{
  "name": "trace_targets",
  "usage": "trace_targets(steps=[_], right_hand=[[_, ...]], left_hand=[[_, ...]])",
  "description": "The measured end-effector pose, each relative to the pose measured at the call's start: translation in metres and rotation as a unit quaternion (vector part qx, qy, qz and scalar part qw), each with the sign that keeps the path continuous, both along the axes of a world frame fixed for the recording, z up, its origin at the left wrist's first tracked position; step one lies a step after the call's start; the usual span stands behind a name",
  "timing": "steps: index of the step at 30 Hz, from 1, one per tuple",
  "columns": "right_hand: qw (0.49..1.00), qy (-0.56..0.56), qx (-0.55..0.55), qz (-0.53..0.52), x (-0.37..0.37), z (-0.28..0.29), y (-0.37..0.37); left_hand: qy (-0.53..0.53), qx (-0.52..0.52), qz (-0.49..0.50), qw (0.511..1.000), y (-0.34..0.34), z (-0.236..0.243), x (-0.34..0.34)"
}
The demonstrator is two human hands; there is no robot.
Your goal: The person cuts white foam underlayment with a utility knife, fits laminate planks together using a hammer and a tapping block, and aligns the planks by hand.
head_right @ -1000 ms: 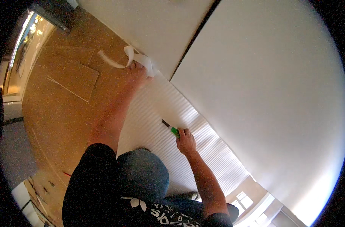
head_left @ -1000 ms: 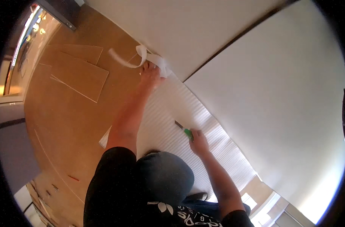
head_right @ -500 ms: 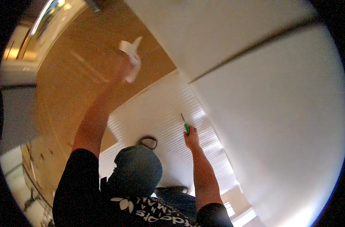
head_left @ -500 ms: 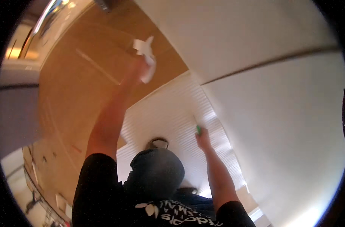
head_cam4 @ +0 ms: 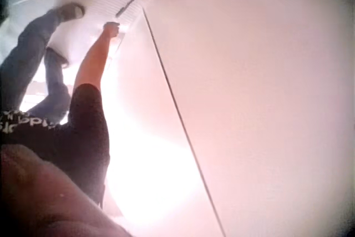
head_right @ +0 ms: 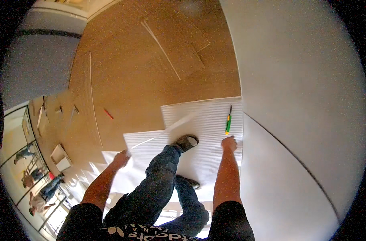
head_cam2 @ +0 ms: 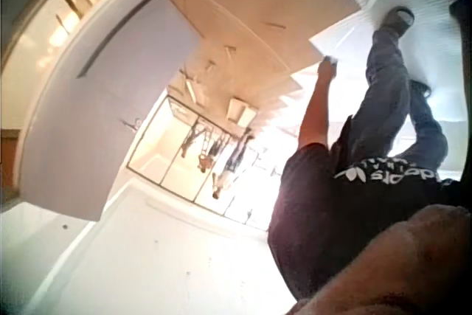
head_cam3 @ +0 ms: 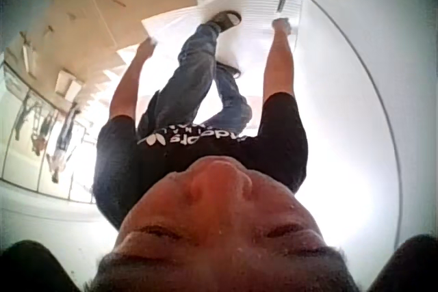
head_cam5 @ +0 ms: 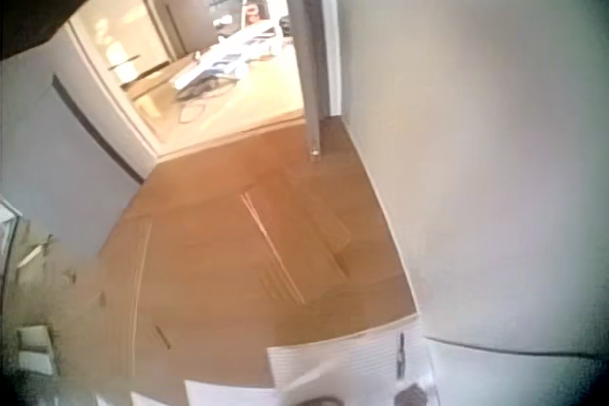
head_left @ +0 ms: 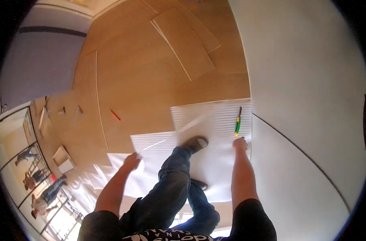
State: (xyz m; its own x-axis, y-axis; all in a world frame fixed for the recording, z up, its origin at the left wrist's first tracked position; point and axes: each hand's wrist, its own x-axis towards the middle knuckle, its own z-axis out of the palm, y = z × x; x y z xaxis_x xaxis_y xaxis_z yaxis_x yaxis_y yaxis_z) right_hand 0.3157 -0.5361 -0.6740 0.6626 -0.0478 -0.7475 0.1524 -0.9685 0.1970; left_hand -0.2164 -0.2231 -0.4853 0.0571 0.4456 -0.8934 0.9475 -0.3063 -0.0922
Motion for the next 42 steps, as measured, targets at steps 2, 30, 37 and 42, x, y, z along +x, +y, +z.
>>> trace_targets(steps=[2, 30, 37, 42], right_hand=[[0.988, 0.084, 0.029, 0.123, -0.008, 0.008, -0.002], [0.852, 0.328, 0.404, 0.061, 0.042, 0.629, 0.571], [0.681, 0.091, 0.27, 0.674, 0.182, 0.554, 0.684], [0.758, 0.189, 0.077, 0.62, 0.174, 0.564, 0.933]], left_hand=[[-0.031, 0.001, -0.066, 0.997, 0.028, 0.038, -0.06], [-0.499, 0.158, 0.16, 0.837, 0.374, 0.375, 0.254], [-0.136, 0.332, 0.652, 0.668, 0.333, 0.34, -0.035], [0.071, 0.331, 0.416, 0.844, 0.366, 0.35, -0.085]])
